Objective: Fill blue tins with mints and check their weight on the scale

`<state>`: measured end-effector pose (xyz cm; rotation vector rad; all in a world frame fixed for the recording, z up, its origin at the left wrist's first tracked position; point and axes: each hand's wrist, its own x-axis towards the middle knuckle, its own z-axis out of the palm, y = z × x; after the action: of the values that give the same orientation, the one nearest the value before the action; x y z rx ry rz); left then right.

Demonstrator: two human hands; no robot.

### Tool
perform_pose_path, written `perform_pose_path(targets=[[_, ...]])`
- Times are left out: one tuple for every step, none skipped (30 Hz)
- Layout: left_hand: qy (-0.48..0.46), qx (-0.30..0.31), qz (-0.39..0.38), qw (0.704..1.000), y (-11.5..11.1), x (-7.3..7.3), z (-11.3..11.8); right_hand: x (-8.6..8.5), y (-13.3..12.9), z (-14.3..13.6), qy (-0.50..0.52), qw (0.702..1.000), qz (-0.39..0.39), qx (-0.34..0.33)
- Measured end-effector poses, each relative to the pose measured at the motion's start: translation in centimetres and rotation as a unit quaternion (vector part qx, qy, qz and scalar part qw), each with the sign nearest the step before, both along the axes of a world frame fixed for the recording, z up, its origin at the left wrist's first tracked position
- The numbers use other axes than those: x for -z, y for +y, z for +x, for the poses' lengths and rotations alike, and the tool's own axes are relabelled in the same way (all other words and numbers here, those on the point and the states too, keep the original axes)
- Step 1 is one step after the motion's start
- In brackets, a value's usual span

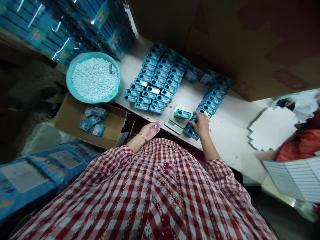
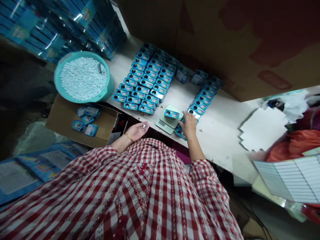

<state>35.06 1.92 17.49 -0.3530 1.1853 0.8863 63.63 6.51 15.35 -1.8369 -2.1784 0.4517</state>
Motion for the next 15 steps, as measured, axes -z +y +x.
perform_pose_path(targets=[[0.0,-0.005,0.003,1.0,0.1,0.0,-0.1,0.2,0.2,-0.2,-0.002,1.0,-0.006,0.001],[0.001,-0.009,0.005,1.0,0.1,0.1,-0.2,0.3,0.4,-0.5,-0.004,1.0,-0.011,0.004],[0.003,-0.01,0.007,1.0,0.1,0.1,-0.2,0.5,0.5,-0.8,-0.005,1.0,-0.015,0.007],[0.006,-0.011,0.009,1.0,0.0,0.1,-0.3,0.6,0.7,-1.1,-0.006,1.0,-0.018,0.009],[0.008,-0.012,0.011,1.0,-0.1,0.1,-0.4,0.7,0.8,-1.3,-0.007,1.0,-0.02,0.011],[0.01,-0.013,0.011,1.0,-0.2,0.1,-0.5,0.8,0.9,-1.6,-0.008,1.0,-0.022,0.013],[0.012,-0.014,0.011,1.0,-0.3,0.1,-0.6,0.9,1.0,-1.8,-0.009,1.0,-0.024,0.013],[0.012,-0.016,0.01,1.0,-0.4,0.1,-0.7,1.0,1.1,-1.9,-0.011,0.999,-0.027,0.014],[0.012,-0.018,0.009,1.0,-0.5,0.1,-0.8,1.1,1.2,-2.0,-0.013,0.999,-0.029,0.014],[0.011,-0.02,0.007,1.0,-0.7,0.1,-0.8,1.2,1.3,-2.1,-0.014,0.999,-0.03,0.013],[0.01,-0.022,0.006,1.0,-0.7,0.1,-0.9,1.3,1.3,-2.1,-0.016,0.999,-0.031,0.012],[0.009,-0.023,0.005,1.0,-0.8,0.1,-0.9,1.4,1.4,-2.2,-0.016,0.999,-0.031,0.009],[0.008,-0.024,0.004,1.0,-0.9,0.1,-0.9,1.5,1.4,-2.3,-0.016,0.999,-0.03,0.005],[0.009,-0.024,0.004,1.0,-1.0,0.1,-0.9,1.6,1.4,-2.3,-0.015,0.999,-0.03,0.001],[0.01,-0.025,0.004,1.0,-1.0,0.2,-0.9,1.7,1.4,-2.4,-0.014,0.999,-0.032,-0.001]])
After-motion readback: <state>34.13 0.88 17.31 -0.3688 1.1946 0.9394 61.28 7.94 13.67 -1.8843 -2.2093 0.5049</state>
